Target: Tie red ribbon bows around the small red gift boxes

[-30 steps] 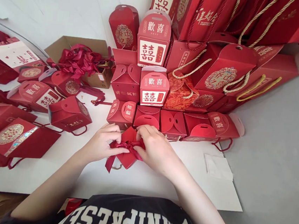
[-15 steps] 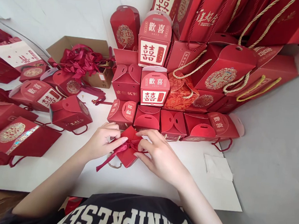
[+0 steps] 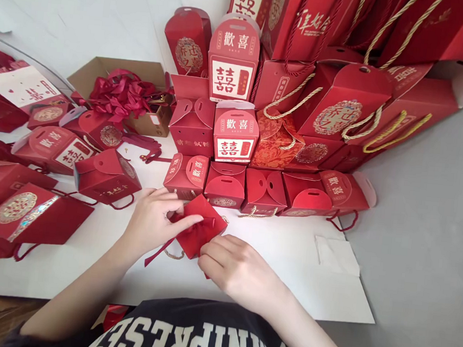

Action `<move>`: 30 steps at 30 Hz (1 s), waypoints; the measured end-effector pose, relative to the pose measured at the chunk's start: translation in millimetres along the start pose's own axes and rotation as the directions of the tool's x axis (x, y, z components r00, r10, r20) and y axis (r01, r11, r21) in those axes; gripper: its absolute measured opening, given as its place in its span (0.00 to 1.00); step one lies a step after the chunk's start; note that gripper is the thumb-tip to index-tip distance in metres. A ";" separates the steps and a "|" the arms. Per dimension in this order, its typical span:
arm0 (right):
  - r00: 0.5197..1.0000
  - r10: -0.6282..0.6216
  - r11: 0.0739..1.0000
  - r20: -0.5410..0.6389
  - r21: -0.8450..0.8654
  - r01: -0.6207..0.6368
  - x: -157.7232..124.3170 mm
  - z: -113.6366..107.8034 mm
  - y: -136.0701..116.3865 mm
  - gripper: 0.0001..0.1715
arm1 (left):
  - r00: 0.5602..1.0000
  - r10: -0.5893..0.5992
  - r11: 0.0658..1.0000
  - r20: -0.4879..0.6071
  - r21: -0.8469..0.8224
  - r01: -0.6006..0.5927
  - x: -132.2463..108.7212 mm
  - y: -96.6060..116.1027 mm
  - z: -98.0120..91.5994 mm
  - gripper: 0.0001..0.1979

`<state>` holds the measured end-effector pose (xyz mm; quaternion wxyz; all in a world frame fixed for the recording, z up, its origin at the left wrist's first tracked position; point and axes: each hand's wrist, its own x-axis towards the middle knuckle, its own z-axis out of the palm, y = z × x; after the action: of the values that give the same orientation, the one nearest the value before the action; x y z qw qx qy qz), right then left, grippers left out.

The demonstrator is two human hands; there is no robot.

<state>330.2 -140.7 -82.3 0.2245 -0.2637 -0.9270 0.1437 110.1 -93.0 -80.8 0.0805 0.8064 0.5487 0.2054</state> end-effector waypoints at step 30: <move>0.921 0.390 0.902 -0.009 0.206 -0.380 36.5 -8.6 24.6 0.07 | 0.975 0.199 0.976 -0.100 0.116 -0.187 -7.4 -0.8 4.5 0.26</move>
<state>317.2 -99.1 -72.0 0.2401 -0.4209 -0.8316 0.2712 109.0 -99.0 -87.0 -0.0133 0.8463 0.4815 0.2274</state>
